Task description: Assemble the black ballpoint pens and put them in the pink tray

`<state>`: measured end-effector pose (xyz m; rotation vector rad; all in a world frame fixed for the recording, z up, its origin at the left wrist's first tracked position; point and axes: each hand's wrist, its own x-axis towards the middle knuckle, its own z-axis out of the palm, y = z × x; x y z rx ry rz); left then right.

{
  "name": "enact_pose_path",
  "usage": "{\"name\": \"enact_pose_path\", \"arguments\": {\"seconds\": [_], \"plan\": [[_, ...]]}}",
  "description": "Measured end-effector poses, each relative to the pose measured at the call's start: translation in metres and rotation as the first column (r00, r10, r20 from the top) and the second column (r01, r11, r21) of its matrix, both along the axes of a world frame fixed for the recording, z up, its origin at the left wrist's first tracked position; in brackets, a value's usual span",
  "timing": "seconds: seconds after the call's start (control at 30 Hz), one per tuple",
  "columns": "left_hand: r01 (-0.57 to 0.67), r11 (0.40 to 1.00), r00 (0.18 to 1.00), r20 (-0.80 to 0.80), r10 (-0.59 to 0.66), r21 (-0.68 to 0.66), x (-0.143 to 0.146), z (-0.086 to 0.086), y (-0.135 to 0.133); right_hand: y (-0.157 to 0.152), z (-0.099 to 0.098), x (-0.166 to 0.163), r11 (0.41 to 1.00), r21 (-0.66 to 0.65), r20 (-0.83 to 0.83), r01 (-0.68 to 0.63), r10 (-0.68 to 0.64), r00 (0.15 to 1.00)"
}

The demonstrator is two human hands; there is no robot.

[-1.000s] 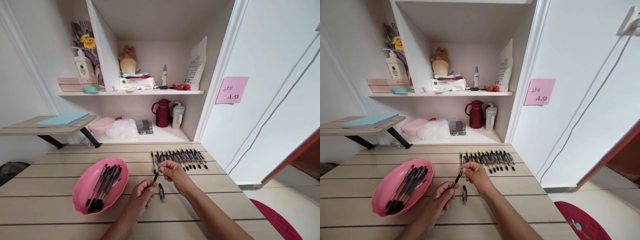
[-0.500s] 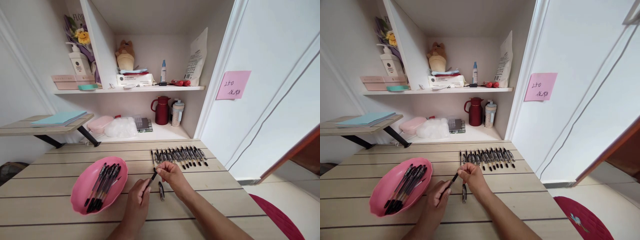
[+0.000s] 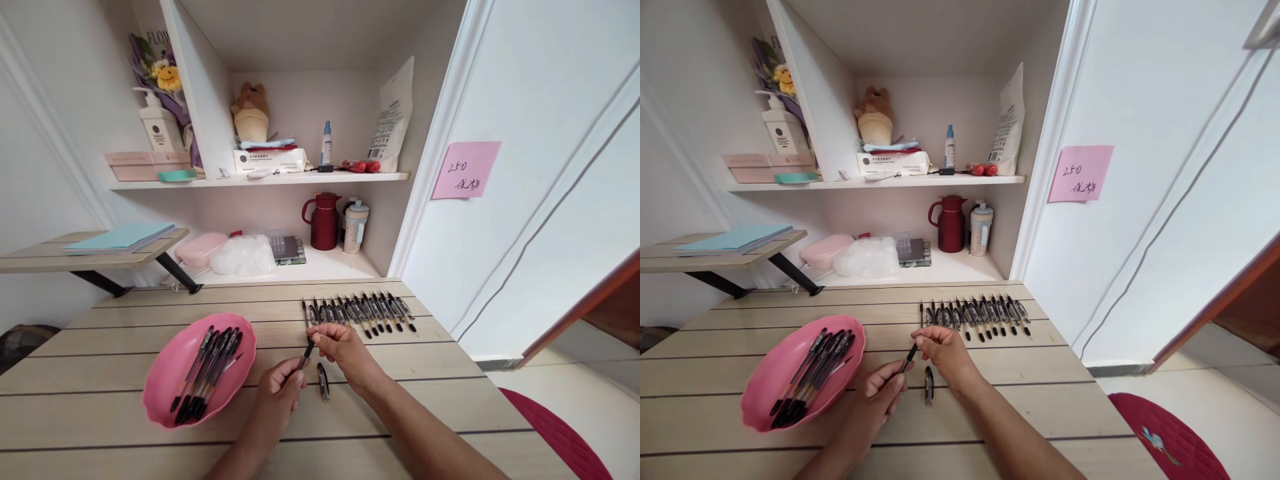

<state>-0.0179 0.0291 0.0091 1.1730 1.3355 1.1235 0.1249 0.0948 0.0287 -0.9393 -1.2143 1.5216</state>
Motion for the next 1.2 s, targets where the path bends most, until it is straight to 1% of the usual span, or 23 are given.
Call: {"name": "enact_pose_path", "arguments": {"seconds": [0.07, 0.13, 0.2, 0.23, 0.3, 0.33, 0.4, 0.43, 0.5, 0.53, 0.6, 0.67, 0.8, 0.87, 0.93, 1.03, 1.07, 1.2], "plan": [[-0.021, 0.992, 0.989, -0.142, 0.039, 0.123, -0.001, 0.001, 0.001, 0.001, -0.001, -0.001, 0.999, -0.034, 0.028, 0.036, -0.035, 0.999], [-0.01, 0.968, 0.957, -0.277, 0.081, 0.25, -0.002, 0.003, 0.001, 0.002, -0.002, -0.001, 0.997, -0.063, 0.047, 0.041, -0.038, 0.998], [0.007, 0.945, 0.93, -0.349, 0.114, 0.326, -0.003, 0.006, 0.001, 0.001, 0.0, -0.001, 0.998, -0.062, 0.045, 0.026, -0.023, 0.999], [0.001, 0.939, 0.926, -0.354, 0.129, 0.345, -0.004, 0.007, 0.001, 0.001, 0.001, -0.001, 0.998, -0.053, 0.039, 0.02, -0.018, 0.999], [-0.025, 0.943, 0.944, -0.302, 0.131, 0.332, -0.003, 0.008, 0.0, -0.001, 0.005, 0.0, 0.999, -0.034, 0.029, 0.017, -0.016, 0.999], [-0.042, 0.956, 0.963, -0.245, 0.116, 0.29, -0.002, 0.008, -0.001, -0.002, 0.007, 0.0, 1.0, -0.025, 0.028, 0.016, -0.015, 0.999], [-0.046, 0.99, 0.996, -0.072, 0.056, 0.134, 0.0, 0.007, -0.002, -0.004, 0.01, 0.001, 1.0, -0.01, 0.029, 0.009, -0.009, 1.0], [-0.033, 0.998, 0.999, 0.032, 0.031, 0.047, 0.001, 0.007, -0.003, -0.005, 0.011, 0.001, 1.0, -0.001, 0.028, 0.003, -0.003, 1.0], [0.012, 0.996, 0.975, 0.222, 0.007, -0.085, 0.002, 0.008, -0.005, -0.007, 0.012, 0.001, 1.0, 0.009, 0.011, -0.018, 0.018, 1.0], [0.04, 0.992, 0.955, 0.297, -0.002, -0.123, 0.002, 0.009, -0.005, -0.007, 0.012, 0.001, 1.0, 0.006, -0.008, -0.029, 0.029, 1.0], [0.082, 0.984, 0.914, 0.406, -0.011, -0.157, 0.001, 0.012, -0.006, -0.008, 0.012, 0.001, 0.999, -0.015, -0.061, -0.045, 0.044, 0.997], [0.124, 0.978, 0.876, 0.482, -0.027, -0.17, 0.0, 0.015, -0.006, -0.009, 0.012, 0.001, 0.998, -0.037, -0.106, -0.06, 0.055, 0.993], [0.191, 0.965, 0.822, 0.566, -0.058, -0.178, -0.002, 0.016, -0.006, -0.009, 0.014, 0.005, 0.986, -0.053, -0.186, -0.158, 0.146, 0.972], [0.203, 0.964, 0.806, 0.589, -0.064, -0.173, -0.002, 0.015, -0.006, -0.008, 0.015, 0.007, 0.978, -0.052, -0.216, -0.201, 0.185, 0.959], [0.209, 0.964, 0.799, 0.598, -0.069, -0.168, -0.002, 0.013, -0.006, -0.007, 0.014, 0.007, 0.983, -0.048, -0.206, -0.18, 0.166, 0.964], [0.209, 0.964, 0.808, 0.584, -0.077, -0.163, -0.002, 0.012, -0.007, -0.006, 0.011, 0.007, 0.995, -0.029, -0.167, -0.1, 0.094, 0.982], [0.206, 0.965, 0.813, 0.578, -0.077, -0.161, -0.001, 0.012, -0.007, -0.006, 0.01, 0.007, 0.994, -0.021, -0.166, -0.105, 0.1, 0.981], [0.202, 0.969, 0.813, 0.575, -0.087, -0.139, -0.001, 0.012, -0.007, -0.008, 0.012, 0.007, 0.969, -0.011, -0.202, -0.248, 0.241, 0.949]]}}
